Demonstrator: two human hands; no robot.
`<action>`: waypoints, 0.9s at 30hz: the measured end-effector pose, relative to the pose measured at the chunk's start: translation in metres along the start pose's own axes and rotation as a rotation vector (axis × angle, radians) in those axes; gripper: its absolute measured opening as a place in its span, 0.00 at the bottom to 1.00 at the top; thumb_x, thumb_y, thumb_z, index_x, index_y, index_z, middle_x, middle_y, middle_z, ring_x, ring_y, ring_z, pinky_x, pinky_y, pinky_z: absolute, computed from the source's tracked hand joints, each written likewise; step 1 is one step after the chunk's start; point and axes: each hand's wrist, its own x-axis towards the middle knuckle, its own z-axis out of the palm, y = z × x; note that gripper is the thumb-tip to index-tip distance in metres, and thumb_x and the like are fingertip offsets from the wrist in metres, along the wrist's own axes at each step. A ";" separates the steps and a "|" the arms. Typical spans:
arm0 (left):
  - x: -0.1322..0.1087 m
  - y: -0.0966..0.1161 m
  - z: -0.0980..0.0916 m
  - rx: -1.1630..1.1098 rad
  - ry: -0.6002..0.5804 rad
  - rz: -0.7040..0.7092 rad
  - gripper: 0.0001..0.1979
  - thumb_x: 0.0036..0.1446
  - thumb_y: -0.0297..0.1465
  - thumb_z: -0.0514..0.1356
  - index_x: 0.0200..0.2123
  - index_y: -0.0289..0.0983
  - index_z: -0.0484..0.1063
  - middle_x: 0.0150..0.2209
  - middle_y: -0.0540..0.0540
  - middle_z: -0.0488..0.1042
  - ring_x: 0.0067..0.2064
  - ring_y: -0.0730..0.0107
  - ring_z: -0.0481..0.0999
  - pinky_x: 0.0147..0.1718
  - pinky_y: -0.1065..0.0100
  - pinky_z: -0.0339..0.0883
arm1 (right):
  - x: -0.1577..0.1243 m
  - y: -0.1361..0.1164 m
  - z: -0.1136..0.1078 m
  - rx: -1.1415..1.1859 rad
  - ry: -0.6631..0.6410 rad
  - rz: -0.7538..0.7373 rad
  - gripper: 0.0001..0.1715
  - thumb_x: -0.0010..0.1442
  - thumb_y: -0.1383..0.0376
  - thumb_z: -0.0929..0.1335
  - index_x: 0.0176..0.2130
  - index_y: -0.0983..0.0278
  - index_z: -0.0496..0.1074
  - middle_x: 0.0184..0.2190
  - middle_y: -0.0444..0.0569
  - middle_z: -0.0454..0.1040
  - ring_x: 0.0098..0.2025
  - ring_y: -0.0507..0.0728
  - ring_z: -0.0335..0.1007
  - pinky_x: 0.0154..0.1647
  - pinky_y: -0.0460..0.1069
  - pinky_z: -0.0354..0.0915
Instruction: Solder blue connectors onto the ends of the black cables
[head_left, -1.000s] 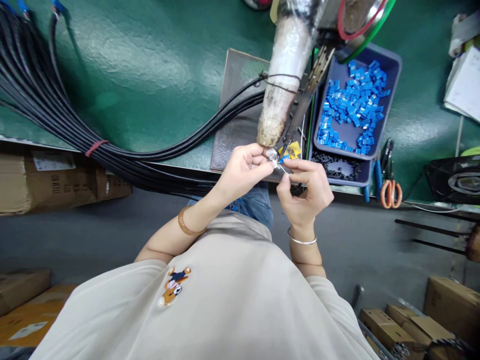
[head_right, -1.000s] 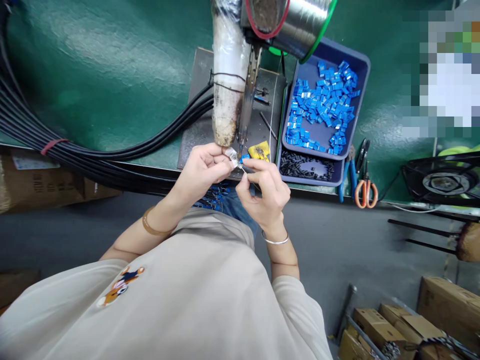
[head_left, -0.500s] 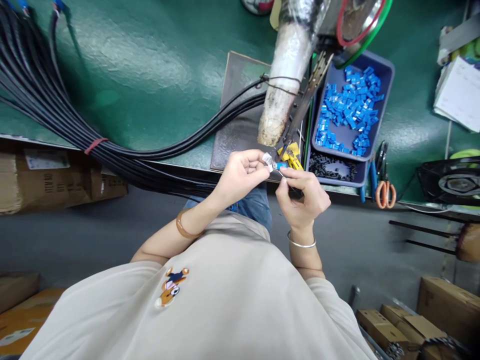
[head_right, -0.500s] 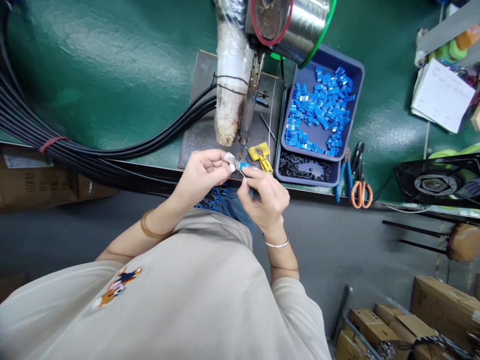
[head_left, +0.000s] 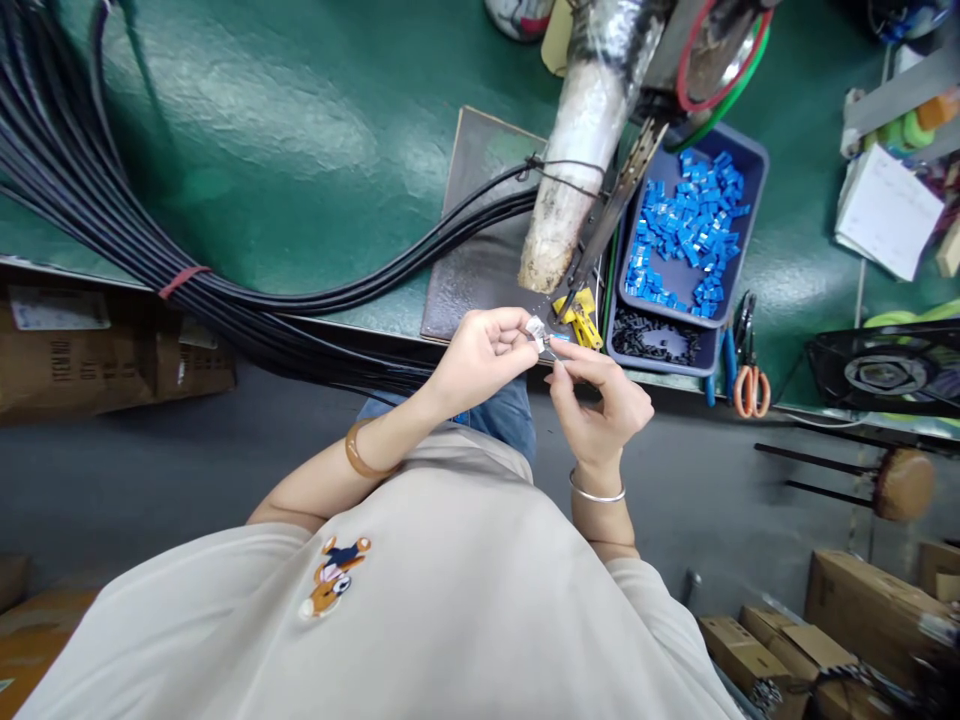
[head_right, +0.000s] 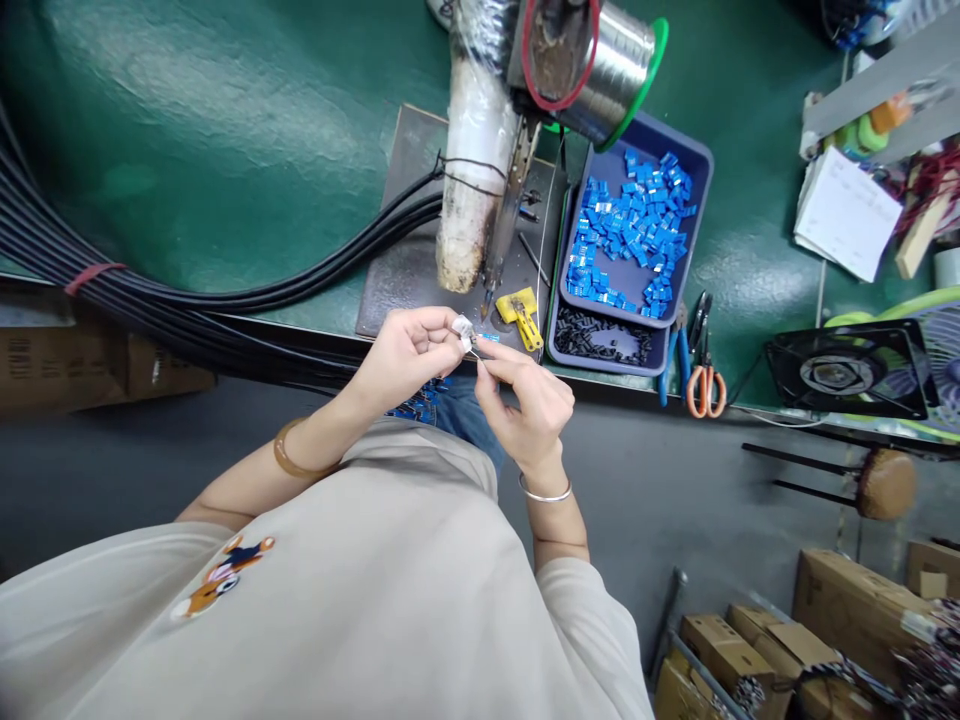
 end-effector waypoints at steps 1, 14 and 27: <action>0.000 -0.001 0.000 -0.002 0.000 0.005 0.04 0.49 0.25 0.60 0.25 0.34 0.67 0.17 0.56 0.61 0.19 0.83 0.58 0.19 0.76 0.51 | -0.001 0.000 0.000 0.006 0.007 -0.007 0.07 0.57 0.72 0.70 0.36 0.60 0.71 0.38 0.44 0.83 0.36 0.52 0.81 0.33 0.45 0.74; -0.006 -0.004 -0.001 0.080 -0.021 0.089 0.04 0.50 0.25 0.61 0.26 0.33 0.68 0.22 0.54 0.61 0.23 0.83 0.56 0.22 0.77 0.51 | 0.009 -0.001 0.002 0.137 -0.012 0.211 0.06 0.57 0.73 0.70 0.33 0.61 0.73 0.34 0.43 0.80 0.36 0.50 0.78 0.36 0.45 0.76; 0.000 0.000 -0.001 0.069 -0.037 0.035 0.05 0.51 0.25 0.59 0.25 0.34 0.65 0.20 0.55 0.56 0.22 0.84 0.53 0.21 0.77 0.47 | 0.008 0.002 0.003 0.041 -0.016 0.096 0.09 0.56 0.75 0.70 0.33 0.61 0.69 0.37 0.43 0.81 0.40 0.50 0.79 0.39 0.45 0.73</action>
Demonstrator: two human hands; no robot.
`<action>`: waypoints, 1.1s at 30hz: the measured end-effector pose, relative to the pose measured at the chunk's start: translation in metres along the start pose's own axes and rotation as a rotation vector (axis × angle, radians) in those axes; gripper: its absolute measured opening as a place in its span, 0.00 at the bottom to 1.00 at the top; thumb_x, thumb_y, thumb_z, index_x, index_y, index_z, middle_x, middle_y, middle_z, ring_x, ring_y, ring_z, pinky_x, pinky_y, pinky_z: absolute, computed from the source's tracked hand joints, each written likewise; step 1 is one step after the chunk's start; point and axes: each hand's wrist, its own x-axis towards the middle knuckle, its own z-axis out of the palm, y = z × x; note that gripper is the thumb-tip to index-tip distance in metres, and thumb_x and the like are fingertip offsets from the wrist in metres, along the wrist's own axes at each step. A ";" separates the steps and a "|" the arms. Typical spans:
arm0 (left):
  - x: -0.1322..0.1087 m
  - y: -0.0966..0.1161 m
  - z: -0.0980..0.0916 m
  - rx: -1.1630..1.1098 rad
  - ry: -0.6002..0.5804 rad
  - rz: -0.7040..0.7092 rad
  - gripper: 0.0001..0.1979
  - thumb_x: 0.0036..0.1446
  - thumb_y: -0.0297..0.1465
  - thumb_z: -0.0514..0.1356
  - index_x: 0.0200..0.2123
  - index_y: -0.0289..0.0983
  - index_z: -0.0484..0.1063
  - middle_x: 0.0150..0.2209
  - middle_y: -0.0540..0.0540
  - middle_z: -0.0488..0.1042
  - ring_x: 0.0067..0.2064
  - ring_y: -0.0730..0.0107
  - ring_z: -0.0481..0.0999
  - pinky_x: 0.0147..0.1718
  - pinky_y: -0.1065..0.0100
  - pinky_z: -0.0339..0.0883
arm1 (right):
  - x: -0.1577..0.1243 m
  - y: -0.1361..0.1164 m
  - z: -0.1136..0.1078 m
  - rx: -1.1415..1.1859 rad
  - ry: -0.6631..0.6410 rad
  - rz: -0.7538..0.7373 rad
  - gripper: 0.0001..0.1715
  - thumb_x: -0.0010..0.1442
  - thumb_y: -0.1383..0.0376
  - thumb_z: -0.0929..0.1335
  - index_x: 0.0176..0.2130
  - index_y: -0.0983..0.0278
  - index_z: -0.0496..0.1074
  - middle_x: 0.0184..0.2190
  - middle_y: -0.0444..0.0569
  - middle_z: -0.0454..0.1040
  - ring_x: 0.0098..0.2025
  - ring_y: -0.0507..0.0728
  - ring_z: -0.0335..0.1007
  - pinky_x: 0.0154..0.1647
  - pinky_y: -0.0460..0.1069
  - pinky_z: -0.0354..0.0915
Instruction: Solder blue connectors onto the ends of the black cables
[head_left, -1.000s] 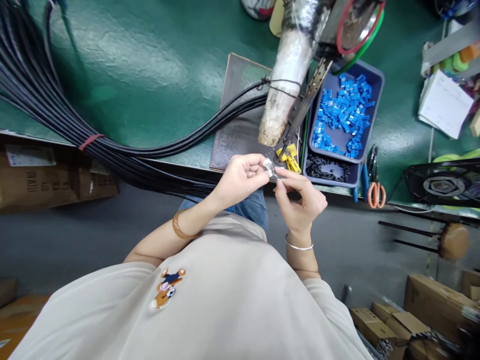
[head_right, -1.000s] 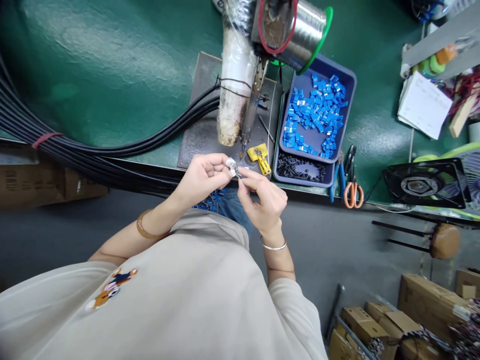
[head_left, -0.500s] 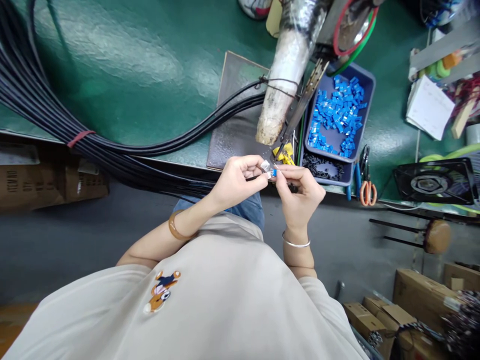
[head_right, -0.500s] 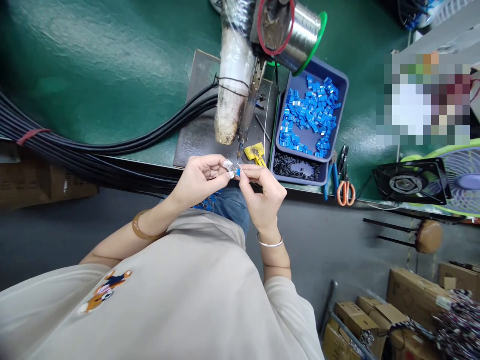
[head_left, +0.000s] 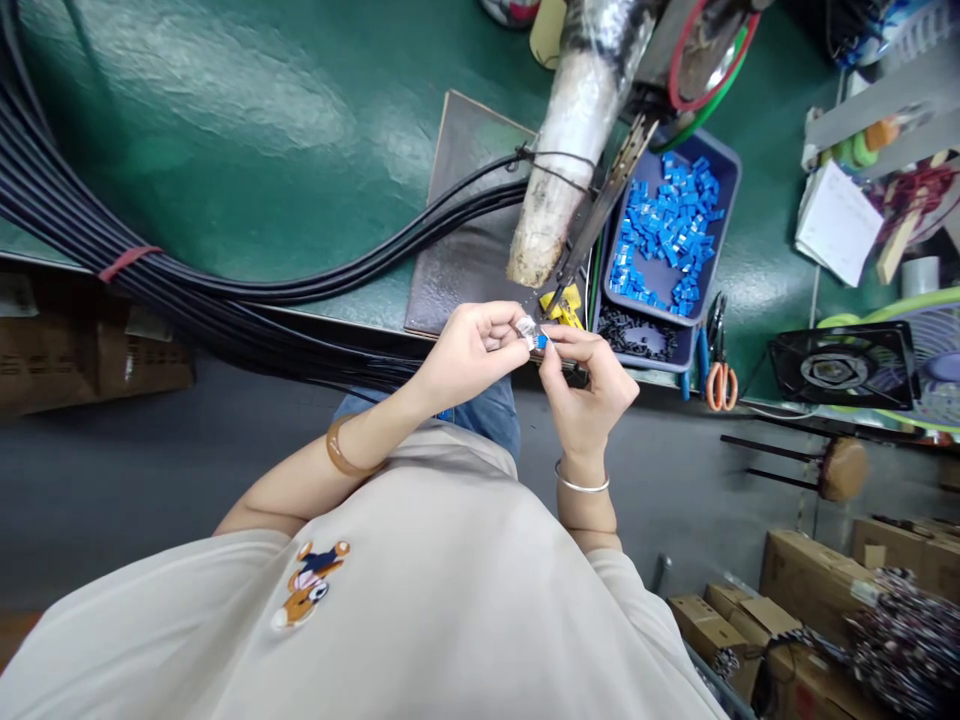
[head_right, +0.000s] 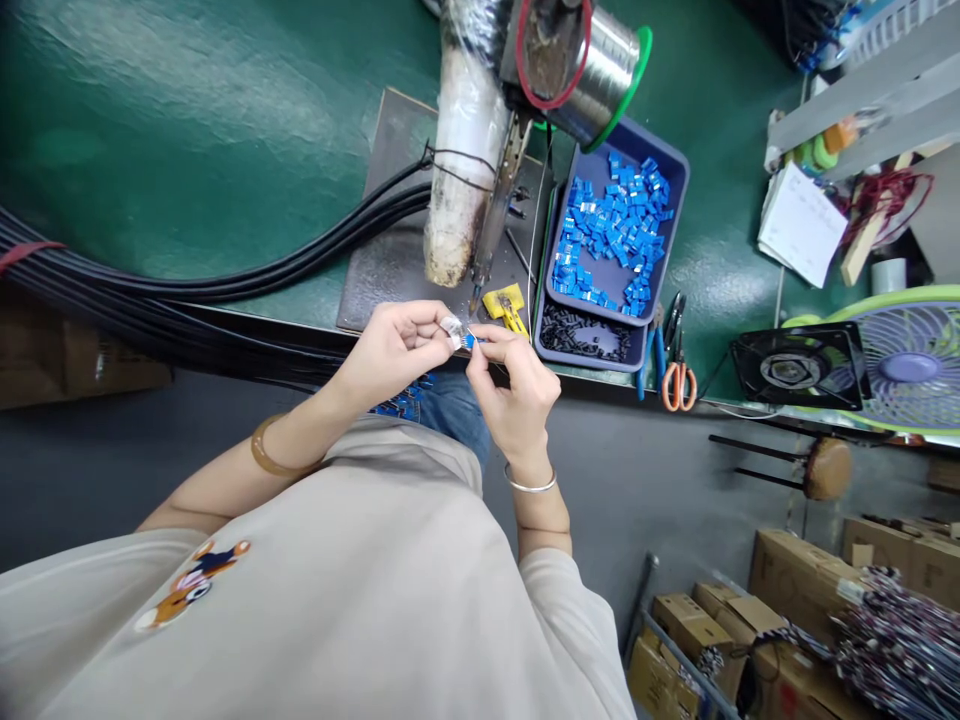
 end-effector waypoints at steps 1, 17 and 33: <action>0.001 0.000 0.000 0.004 0.002 0.006 0.05 0.50 0.24 0.59 0.25 0.34 0.64 0.20 0.56 0.56 0.22 0.84 0.53 0.21 0.77 0.46 | 0.000 0.000 0.000 -0.012 -0.001 -0.009 0.09 0.56 0.75 0.70 0.33 0.61 0.69 0.37 0.43 0.81 0.40 0.50 0.79 0.39 0.45 0.73; 0.015 -0.001 0.007 -0.028 0.124 0.079 0.06 0.48 0.21 0.59 0.24 0.34 0.65 0.19 0.56 0.56 0.22 0.84 0.54 0.21 0.77 0.49 | 0.006 0.007 0.004 -0.081 0.042 -0.049 0.07 0.58 0.72 0.69 0.34 0.61 0.68 0.45 0.46 0.81 0.45 0.53 0.80 0.43 0.47 0.75; 0.013 0.004 0.006 -0.010 0.143 0.044 0.07 0.48 0.20 0.59 0.23 0.35 0.64 0.19 0.56 0.55 0.22 0.84 0.53 0.21 0.77 0.48 | 0.007 0.005 0.003 -0.067 0.018 -0.091 0.09 0.55 0.74 0.69 0.31 0.61 0.66 0.46 0.48 0.81 0.37 0.51 0.81 0.39 0.44 0.74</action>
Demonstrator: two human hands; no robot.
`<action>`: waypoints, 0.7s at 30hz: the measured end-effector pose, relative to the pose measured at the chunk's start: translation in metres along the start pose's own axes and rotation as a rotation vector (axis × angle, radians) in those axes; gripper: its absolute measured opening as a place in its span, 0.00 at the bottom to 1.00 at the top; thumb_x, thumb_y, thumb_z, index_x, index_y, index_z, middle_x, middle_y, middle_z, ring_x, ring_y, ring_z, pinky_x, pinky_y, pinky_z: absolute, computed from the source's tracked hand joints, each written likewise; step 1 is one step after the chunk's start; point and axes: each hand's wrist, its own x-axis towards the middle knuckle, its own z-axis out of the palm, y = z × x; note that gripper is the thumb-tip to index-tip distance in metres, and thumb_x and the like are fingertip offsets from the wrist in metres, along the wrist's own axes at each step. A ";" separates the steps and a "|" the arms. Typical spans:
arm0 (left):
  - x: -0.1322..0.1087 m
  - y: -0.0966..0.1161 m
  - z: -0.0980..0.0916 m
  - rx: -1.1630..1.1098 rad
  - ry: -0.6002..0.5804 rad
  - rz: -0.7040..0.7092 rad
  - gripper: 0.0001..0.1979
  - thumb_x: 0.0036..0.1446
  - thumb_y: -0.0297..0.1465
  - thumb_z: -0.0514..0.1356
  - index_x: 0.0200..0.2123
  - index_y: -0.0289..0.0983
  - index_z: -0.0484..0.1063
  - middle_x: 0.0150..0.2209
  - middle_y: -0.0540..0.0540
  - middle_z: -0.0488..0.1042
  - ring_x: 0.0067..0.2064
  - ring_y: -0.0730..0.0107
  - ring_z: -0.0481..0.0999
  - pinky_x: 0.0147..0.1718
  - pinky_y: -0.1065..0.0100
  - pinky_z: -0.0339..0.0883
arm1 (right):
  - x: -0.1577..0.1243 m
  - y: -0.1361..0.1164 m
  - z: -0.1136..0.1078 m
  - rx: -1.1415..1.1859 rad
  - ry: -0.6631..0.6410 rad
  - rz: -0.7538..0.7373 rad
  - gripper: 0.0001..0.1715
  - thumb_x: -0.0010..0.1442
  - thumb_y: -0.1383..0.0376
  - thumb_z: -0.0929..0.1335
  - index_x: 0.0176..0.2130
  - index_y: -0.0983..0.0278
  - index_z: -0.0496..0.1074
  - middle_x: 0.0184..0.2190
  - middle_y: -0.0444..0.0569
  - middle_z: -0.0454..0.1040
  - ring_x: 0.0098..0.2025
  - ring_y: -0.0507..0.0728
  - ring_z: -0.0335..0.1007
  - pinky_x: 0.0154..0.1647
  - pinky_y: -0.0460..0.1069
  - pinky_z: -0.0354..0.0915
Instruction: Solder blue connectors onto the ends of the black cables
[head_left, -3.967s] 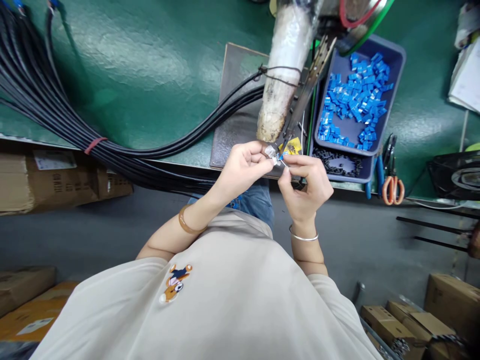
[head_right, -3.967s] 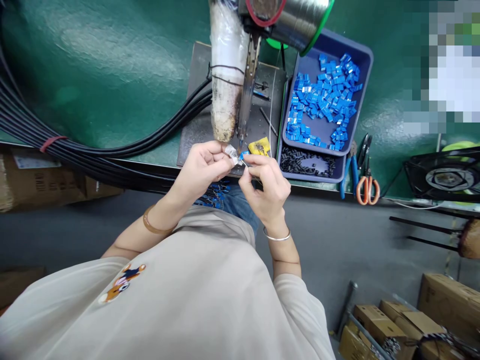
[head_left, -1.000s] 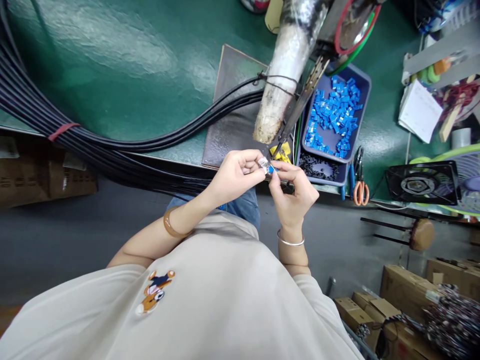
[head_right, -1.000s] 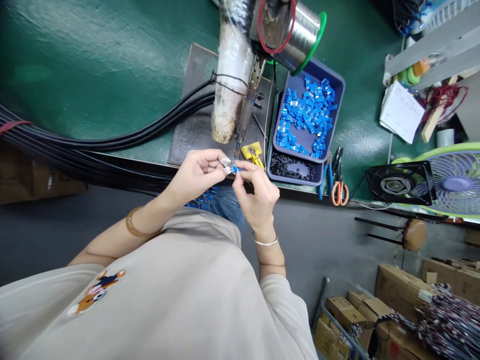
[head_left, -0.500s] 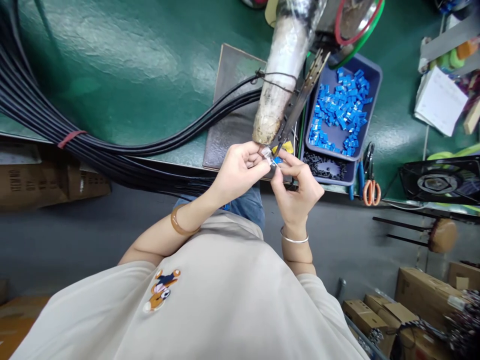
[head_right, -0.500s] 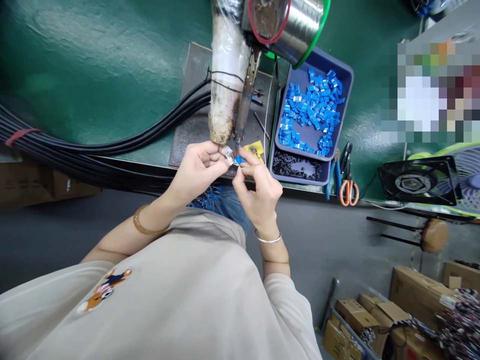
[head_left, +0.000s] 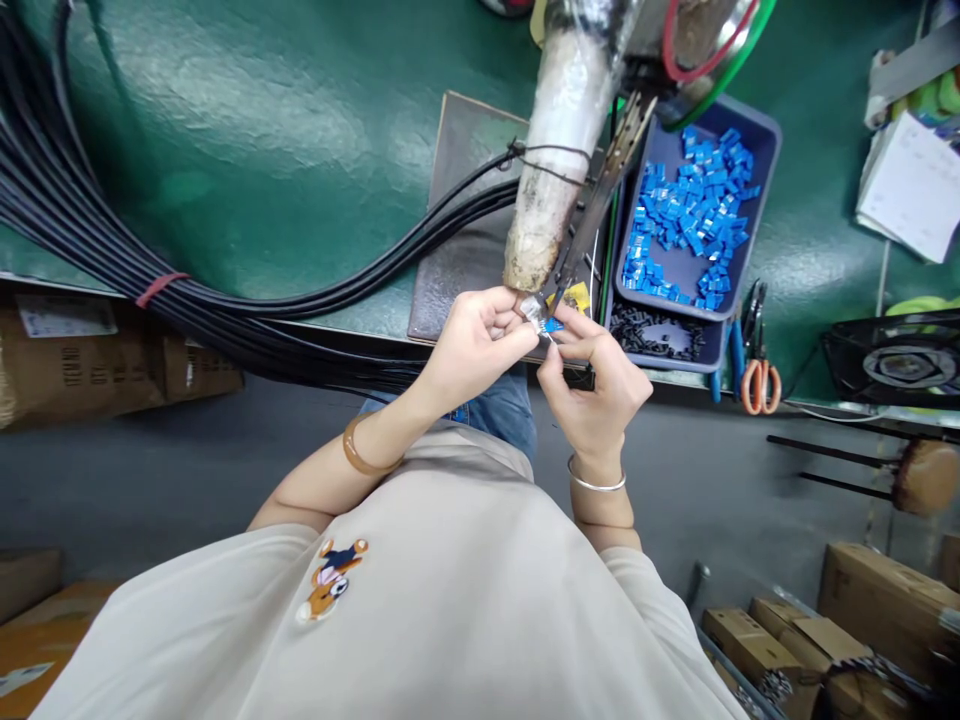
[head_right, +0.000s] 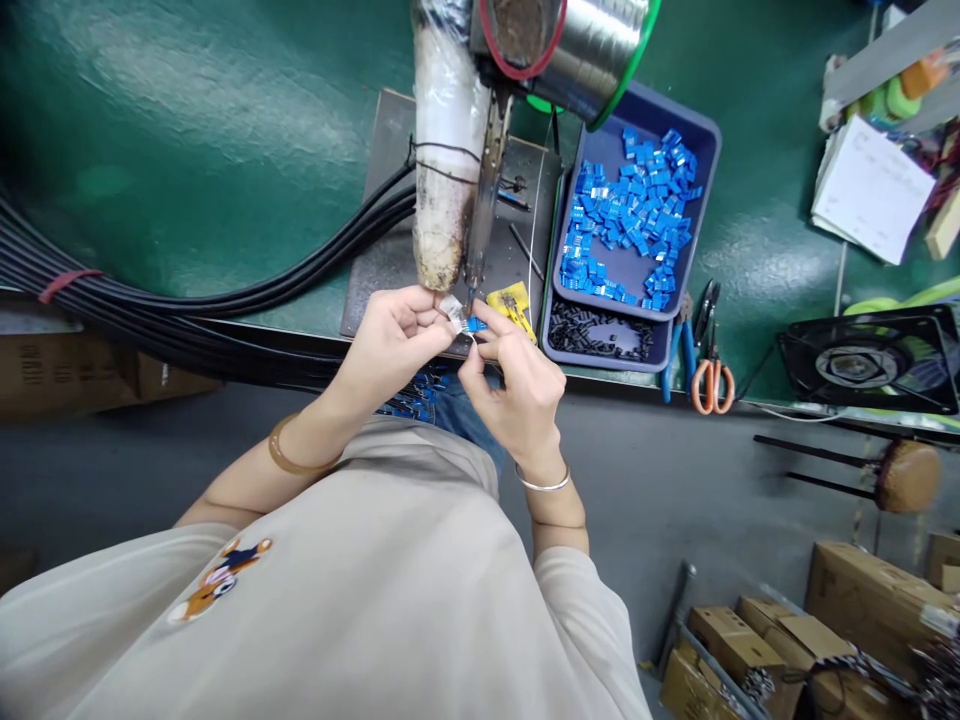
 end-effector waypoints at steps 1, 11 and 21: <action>0.000 -0.001 0.000 0.010 -0.006 -0.004 0.08 0.48 0.21 0.59 0.22 0.35 0.63 0.19 0.56 0.55 0.22 0.84 0.53 0.21 0.77 0.48 | -0.001 0.001 0.000 -0.004 -0.003 -0.004 0.10 0.55 0.74 0.69 0.31 0.61 0.66 0.46 0.48 0.81 0.38 0.51 0.81 0.40 0.44 0.74; -0.004 -0.007 0.002 0.118 0.015 0.036 0.08 0.51 0.23 0.60 0.24 0.36 0.63 0.20 0.55 0.53 0.22 0.83 0.52 0.21 0.75 0.47 | -0.001 0.002 -0.003 -0.020 0.016 0.025 0.06 0.60 0.71 0.68 0.36 0.59 0.70 0.43 0.45 0.81 0.44 0.53 0.80 0.45 0.48 0.75; -0.004 -0.003 0.001 0.179 0.030 0.087 0.05 0.52 0.23 0.59 0.26 0.35 0.66 0.20 0.56 0.55 0.22 0.82 0.53 0.21 0.75 0.50 | 0.005 -0.001 -0.005 0.031 -0.004 0.029 0.07 0.58 0.72 0.69 0.36 0.60 0.72 0.42 0.46 0.81 0.46 0.54 0.79 0.48 0.50 0.75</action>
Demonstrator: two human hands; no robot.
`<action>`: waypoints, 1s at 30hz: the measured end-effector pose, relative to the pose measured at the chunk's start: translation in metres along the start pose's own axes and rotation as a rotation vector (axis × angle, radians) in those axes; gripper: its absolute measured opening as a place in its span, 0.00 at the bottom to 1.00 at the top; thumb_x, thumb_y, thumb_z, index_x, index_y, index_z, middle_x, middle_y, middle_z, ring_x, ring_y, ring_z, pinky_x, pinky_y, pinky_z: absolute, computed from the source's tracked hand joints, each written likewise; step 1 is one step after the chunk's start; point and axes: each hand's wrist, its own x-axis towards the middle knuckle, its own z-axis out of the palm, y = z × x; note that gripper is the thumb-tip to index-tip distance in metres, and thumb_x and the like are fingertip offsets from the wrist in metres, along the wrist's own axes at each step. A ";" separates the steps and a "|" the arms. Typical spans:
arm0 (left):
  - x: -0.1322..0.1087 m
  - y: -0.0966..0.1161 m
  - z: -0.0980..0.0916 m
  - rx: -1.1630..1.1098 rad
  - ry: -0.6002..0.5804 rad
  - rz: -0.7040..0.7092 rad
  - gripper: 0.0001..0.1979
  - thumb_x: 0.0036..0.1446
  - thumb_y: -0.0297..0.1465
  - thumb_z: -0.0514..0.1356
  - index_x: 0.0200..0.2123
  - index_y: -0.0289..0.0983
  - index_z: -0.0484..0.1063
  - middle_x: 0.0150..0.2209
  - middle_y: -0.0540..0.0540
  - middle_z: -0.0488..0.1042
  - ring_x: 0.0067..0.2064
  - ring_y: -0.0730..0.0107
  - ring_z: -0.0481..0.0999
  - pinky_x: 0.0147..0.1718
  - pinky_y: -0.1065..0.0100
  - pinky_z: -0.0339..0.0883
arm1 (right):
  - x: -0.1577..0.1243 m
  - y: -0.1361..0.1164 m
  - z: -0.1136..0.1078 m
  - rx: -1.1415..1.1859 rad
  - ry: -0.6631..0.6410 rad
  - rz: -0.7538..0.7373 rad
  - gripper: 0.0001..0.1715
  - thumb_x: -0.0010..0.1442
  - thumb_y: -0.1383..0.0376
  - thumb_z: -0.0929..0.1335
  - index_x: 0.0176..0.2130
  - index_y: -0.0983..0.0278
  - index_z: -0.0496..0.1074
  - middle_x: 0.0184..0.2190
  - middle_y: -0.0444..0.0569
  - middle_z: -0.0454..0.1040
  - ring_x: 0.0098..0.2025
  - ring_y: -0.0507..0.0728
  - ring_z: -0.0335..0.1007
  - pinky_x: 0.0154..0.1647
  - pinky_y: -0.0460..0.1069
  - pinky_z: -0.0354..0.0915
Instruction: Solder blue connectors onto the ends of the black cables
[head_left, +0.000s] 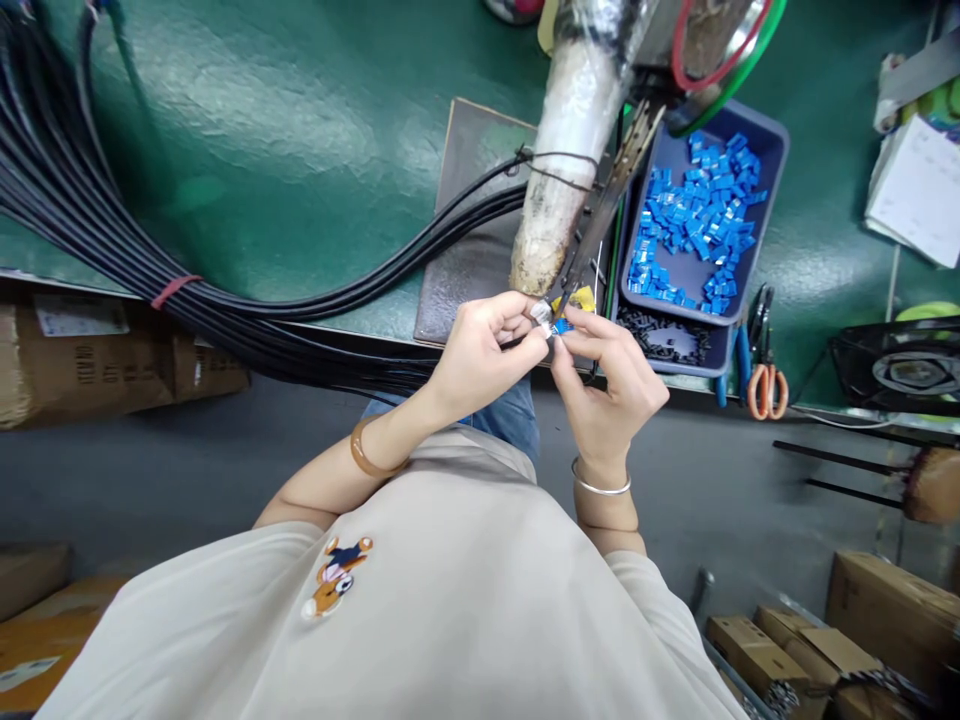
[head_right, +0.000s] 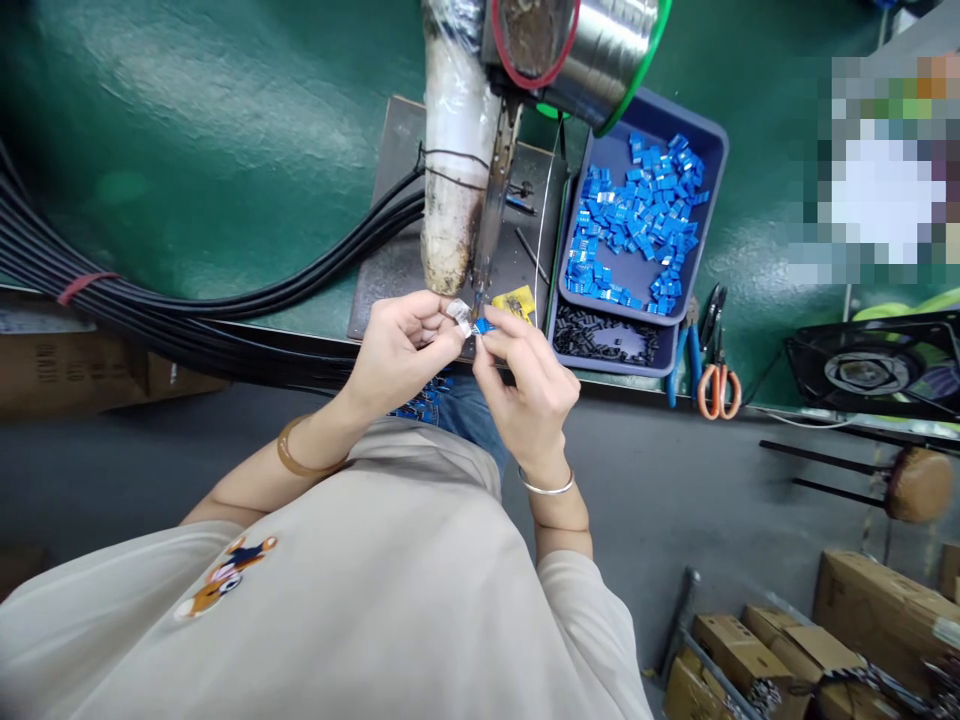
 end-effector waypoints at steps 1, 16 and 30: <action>0.000 0.001 -0.001 0.005 -0.005 0.001 0.05 0.52 0.23 0.59 0.26 0.35 0.66 0.20 0.55 0.55 0.22 0.82 0.53 0.21 0.75 0.50 | 0.000 -0.001 -0.001 0.005 -0.002 -0.005 0.08 0.58 0.72 0.70 0.36 0.60 0.72 0.42 0.46 0.81 0.45 0.54 0.79 0.47 0.50 0.75; 0.001 0.001 -0.003 -0.022 -0.024 -0.039 0.07 0.51 0.23 0.59 0.24 0.35 0.65 0.20 0.54 0.58 0.22 0.82 0.55 0.21 0.75 0.51 | 0.001 0.000 0.000 -0.001 -0.011 -0.007 0.07 0.58 0.71 0.70 0.35 0.59 0.71 0.41 0.44 0.81 0.44 0.53 0.79 0.45 0.49 0.75; 0.003 0.001 -0.005 -0.041 -0.111 -0.072 0.06 0.54 0.24 0.58 0.25 0.35 0.64 0.20 0.55 0.52 0.22 0.83 0.50 0.20 0.75 0.45 | 0.000 0.002 -0.002 0.003 -0.043 0.000 0.06 0.59 0.71 0.69 0.34 0.59 0.70 0.38 0.43 0.80 0.44 0.53 0.79 0.45 0.49 0.74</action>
